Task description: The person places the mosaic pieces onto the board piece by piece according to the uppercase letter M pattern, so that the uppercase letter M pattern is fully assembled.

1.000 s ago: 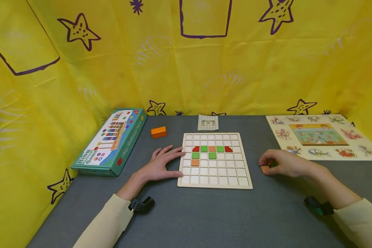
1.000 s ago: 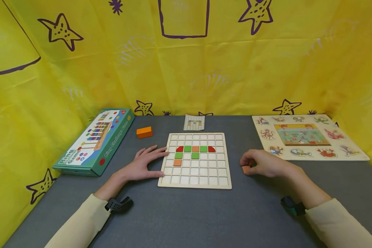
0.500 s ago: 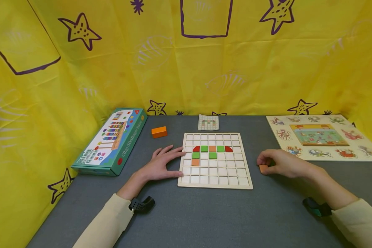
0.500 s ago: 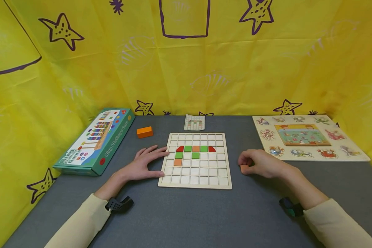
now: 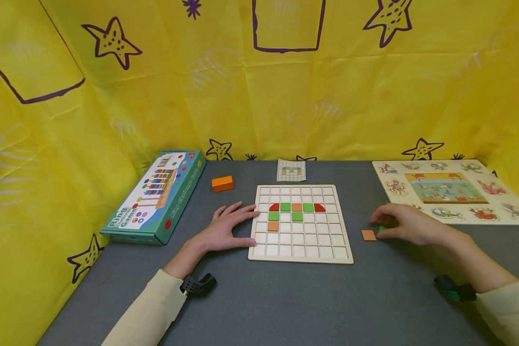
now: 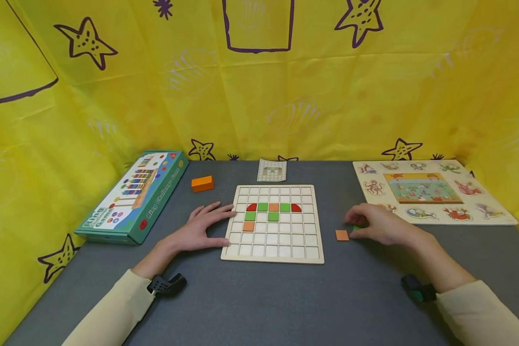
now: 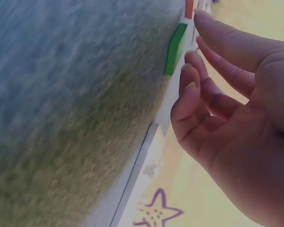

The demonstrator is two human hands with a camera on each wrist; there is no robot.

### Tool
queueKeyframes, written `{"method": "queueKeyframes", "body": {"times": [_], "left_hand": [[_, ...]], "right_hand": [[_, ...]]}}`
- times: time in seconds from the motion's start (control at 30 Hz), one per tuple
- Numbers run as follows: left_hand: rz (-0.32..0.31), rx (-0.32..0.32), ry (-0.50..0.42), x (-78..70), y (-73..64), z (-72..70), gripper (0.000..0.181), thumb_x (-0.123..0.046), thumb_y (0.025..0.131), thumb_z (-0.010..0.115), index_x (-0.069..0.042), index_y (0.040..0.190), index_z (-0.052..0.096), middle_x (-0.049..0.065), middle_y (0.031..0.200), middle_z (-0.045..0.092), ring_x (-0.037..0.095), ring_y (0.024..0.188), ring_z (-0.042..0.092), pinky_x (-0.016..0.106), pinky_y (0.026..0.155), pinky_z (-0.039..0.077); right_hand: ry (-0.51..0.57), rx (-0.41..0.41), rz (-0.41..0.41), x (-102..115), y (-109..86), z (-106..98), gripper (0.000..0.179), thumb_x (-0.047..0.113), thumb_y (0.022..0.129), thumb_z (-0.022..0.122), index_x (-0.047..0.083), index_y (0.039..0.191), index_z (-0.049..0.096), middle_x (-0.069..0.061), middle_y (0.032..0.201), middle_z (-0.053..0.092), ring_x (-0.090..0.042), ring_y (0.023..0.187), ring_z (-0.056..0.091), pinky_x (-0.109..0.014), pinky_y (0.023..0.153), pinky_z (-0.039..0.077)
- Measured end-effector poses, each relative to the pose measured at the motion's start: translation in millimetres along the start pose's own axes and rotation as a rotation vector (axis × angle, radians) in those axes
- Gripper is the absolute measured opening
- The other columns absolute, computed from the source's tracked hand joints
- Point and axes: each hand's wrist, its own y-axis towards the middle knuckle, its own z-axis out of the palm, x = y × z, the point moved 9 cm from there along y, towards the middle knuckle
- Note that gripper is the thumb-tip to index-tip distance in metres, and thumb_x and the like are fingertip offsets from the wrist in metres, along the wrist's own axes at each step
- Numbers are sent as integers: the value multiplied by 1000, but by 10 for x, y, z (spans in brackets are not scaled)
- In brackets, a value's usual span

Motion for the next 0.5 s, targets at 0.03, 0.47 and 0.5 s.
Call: {"method": "queueKeyframes", "body": {"times": [0.03, 0.47, 0.5], "left_hand": [[1, 1, 0, 0, 1, 1, 77, -56, 88, 72, -23, 153, 48, -3, 163, 32, 34, 151, 14, 64, 113, 3], [-8, 5, 4, 17, 6, 10, 77, -58, 88, 72, -24, 153, 48, -4, 163, 32, 33, 152, 14, 63, 113, 2], [-7, 4, 4, 19, 7, 12, 78, -58, 88, 72, -24, 153, 48, -4, 163, 32, 33, 152, 14, 63, 113, 2]], "right_hand": [[1, 4, 3, -18, -8, -2, 29, 15, 84, 84, 5, 108, 69, 2, 106, 70, -18, 94, 65, -34, 81, 53], [-16, 24, 31, -114, -46, 14, 22, 14, 87, 81, 7, 102, 66, 7, 91, 62, -6, 80, 56, -29, 70, 49], [-15, 21, 35, -109, -42, 12, 21, 13, 87, 81, 8, 102, 66, 7, 90, 62, -6, 79, 55, -28, 70, 49]]}}
